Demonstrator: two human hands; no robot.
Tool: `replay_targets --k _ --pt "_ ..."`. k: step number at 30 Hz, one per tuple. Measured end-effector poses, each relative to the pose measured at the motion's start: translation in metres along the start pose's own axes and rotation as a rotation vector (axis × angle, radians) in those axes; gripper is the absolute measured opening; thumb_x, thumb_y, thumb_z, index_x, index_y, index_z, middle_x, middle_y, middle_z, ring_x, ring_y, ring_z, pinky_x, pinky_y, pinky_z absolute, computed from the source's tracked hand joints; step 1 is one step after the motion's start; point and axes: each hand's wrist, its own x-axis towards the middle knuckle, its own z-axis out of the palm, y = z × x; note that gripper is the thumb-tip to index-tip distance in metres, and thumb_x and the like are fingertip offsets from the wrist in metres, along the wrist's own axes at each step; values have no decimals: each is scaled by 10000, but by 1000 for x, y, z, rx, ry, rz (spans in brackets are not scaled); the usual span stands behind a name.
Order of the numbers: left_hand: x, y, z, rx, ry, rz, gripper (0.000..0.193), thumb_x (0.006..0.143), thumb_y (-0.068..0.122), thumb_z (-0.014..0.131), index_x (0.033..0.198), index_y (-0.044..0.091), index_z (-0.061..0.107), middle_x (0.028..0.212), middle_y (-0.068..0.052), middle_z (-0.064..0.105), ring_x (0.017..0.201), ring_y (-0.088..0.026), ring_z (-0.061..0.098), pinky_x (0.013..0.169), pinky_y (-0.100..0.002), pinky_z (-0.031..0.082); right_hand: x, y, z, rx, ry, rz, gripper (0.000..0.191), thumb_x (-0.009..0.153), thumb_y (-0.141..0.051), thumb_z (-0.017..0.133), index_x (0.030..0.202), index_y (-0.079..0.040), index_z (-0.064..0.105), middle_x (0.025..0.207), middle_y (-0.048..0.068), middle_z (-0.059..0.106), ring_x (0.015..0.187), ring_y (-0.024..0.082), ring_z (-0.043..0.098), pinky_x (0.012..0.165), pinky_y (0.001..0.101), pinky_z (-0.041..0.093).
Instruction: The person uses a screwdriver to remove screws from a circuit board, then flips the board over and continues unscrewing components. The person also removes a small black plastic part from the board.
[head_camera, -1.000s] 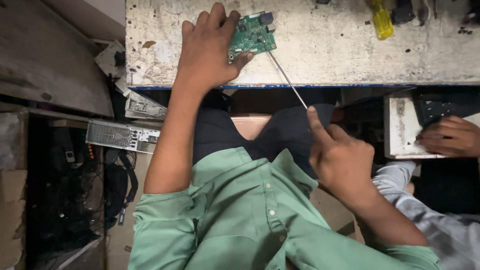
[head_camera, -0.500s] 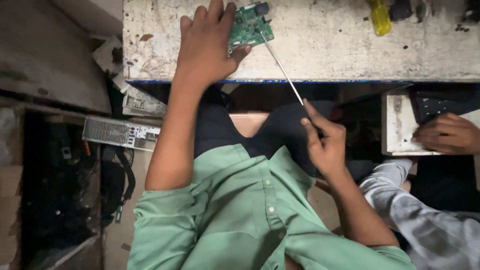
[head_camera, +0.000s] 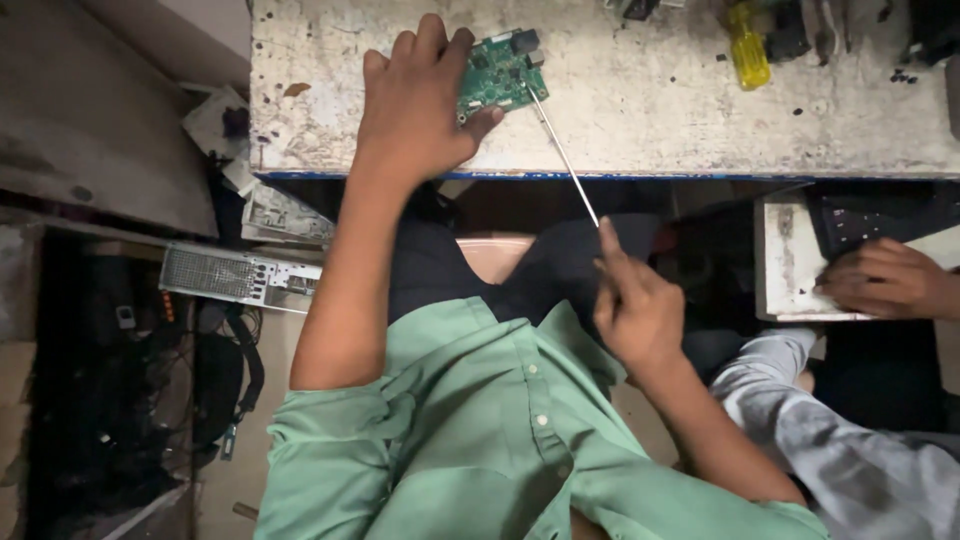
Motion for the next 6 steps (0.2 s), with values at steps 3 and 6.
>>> replay_targets --k 3,6 --pt "-4 -1 3 9 21 11 751 849 484 824 1394 26 585 1323 -170 523 1166 -349 526 904 -547 366 8 -3 -13 -147 -79 21 638 854 16 661 1469 -141 593 881 155 743 743 327 726 651 420 560" --pt "-4 -1 4 12 31 19 758 853 484 825 1405 26 580 1358 -172 518 1183 -345 522 918 -546 368 14 -7 -20 -215 -147 59 633 869 -13 693 1474 -175 604 872 142 758 737 321 731 640 422 557"
